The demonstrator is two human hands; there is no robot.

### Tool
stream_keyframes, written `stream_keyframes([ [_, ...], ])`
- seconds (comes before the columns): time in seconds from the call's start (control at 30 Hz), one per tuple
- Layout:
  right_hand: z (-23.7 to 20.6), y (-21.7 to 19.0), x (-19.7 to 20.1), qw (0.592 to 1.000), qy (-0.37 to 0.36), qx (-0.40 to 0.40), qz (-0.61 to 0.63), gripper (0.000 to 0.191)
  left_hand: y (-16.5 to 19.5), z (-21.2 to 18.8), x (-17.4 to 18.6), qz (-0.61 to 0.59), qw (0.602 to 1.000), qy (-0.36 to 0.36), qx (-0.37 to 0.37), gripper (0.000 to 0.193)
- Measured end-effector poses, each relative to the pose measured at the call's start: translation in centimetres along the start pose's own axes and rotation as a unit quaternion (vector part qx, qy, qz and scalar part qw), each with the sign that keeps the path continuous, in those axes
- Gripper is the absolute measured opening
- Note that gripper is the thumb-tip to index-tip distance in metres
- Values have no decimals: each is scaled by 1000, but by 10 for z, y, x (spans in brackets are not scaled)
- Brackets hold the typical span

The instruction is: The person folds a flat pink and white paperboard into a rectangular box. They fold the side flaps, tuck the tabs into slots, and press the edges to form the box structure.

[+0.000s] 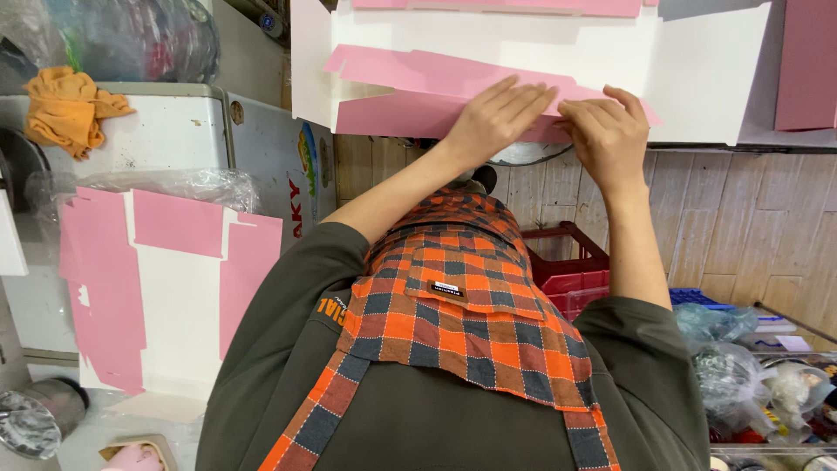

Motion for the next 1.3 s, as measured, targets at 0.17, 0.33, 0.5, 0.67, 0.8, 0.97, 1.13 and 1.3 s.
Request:
stream_keyframes([
  [0.17, 1, -8, 8, 1000, 9, 5, 5, 8, -2, -17, 19, 5, 999, -23, 30, 30],
  [0.33, 8, -13, 15, 1000, -4, 18, -1, 11, -1, -12, 6, -37, 997, -51, 54, 20],
  [0.5, 10, -15, 14, 998, -23, -9, 51, 11, 1, -3, 25, -18, 999, -41, 9, 37],
  [0.67, 12, -16, 18, 997, -25, -29, 64, 13, -8, -17, 44, 32, 999, -34, 17, 37],
  [0.8, 19, -24, 24, 998, -38, -9, 49, 18, -10, -25, 18, -1, 995, -92, 44, 29],
  [0.97, 31, -46, 9, 998, -53, 25, 29, 18, -2, -26, 14, -33, 994, -99, 42, 31],
  [1.13, 23, -42, 6, 996, -75, 20, 39, 26, -2, -25, 63, 19, 1000, 7, -6, 38],
  [1.3, 19, -43, 3, 997, -74, 22, 30, 27, -13, -46, 109, 13, 999, 47, -16, 18],
])
Point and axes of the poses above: each hand's wrist, its own z-axis towards the middle knuckle, its own x-axis out of the back of the hand, y = z × x, the point moved 6 cm from there along z, towards the middle knuckle, and after that the axes turned 8 degrees about -z, right-handed, at the moved point
